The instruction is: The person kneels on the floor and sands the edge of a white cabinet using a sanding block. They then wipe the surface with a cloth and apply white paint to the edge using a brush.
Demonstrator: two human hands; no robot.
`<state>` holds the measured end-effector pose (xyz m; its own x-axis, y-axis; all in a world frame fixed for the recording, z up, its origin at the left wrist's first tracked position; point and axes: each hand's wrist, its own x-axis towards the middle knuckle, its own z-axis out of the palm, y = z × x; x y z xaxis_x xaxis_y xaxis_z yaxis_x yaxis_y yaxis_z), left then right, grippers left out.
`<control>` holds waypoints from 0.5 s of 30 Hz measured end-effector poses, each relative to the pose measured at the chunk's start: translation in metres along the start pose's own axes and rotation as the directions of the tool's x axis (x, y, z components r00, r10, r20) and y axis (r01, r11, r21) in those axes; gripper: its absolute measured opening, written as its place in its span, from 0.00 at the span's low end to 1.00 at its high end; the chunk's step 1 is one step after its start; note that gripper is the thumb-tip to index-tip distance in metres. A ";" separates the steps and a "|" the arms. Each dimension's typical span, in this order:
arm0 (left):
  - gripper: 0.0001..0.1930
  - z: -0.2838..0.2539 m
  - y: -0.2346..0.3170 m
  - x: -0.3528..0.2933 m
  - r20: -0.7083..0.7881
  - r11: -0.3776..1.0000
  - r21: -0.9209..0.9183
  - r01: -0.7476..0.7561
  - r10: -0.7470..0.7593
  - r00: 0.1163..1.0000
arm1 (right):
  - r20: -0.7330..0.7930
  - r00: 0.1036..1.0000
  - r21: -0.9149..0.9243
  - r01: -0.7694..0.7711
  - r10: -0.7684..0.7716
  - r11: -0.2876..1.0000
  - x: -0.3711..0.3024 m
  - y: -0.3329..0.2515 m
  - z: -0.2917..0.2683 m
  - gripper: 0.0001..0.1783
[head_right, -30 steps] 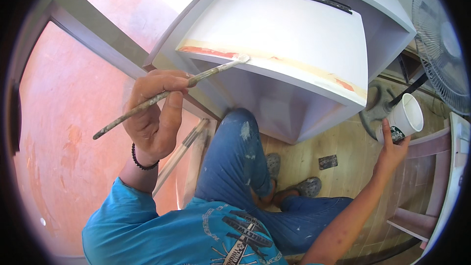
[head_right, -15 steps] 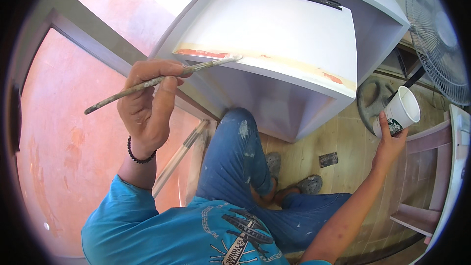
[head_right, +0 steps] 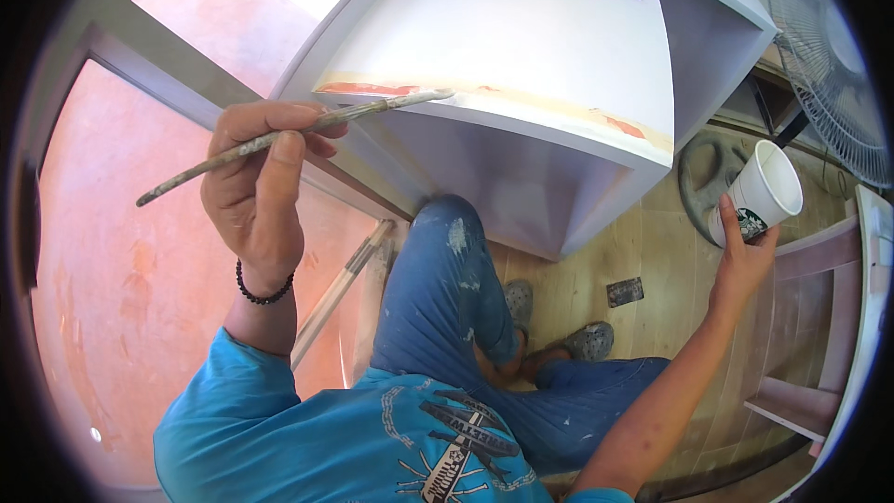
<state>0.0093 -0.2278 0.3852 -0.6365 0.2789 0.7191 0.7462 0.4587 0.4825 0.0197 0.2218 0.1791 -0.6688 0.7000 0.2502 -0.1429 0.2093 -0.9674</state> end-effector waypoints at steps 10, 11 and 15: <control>0.14 0.032 0.021 0.023 0.084 0.863 -0.405 0.302 -0.294 0.952 | -0.013 1.000 -0.029 0.024 -0.024 0.999 -0.003 -0.010 0.009 0.36; 0.14 0.039 0.021 0.024 0.087 0.849 -0.419 0.320 -0.314 0.946 | -0.014 1.000 -0.040 0.022 -0.022 0.999 -0.003 -0.012 0.007 0.36; 0.15 0.053 0.019 0.032 0.089 0.816 -0.448 0.366 -0.366 0.926 | -0.018 1.000 -0.031 0.016 -0.016 0.999 -0.005 -0.013 0.008 0.36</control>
<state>-0.0076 -0.1652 0.3911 -0.8804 0.1657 0.4445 0.4632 0.0984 0.8808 0.0186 0.2104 0.1898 -0.6529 0.7090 0.2667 -0.1306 0.2414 -0.9616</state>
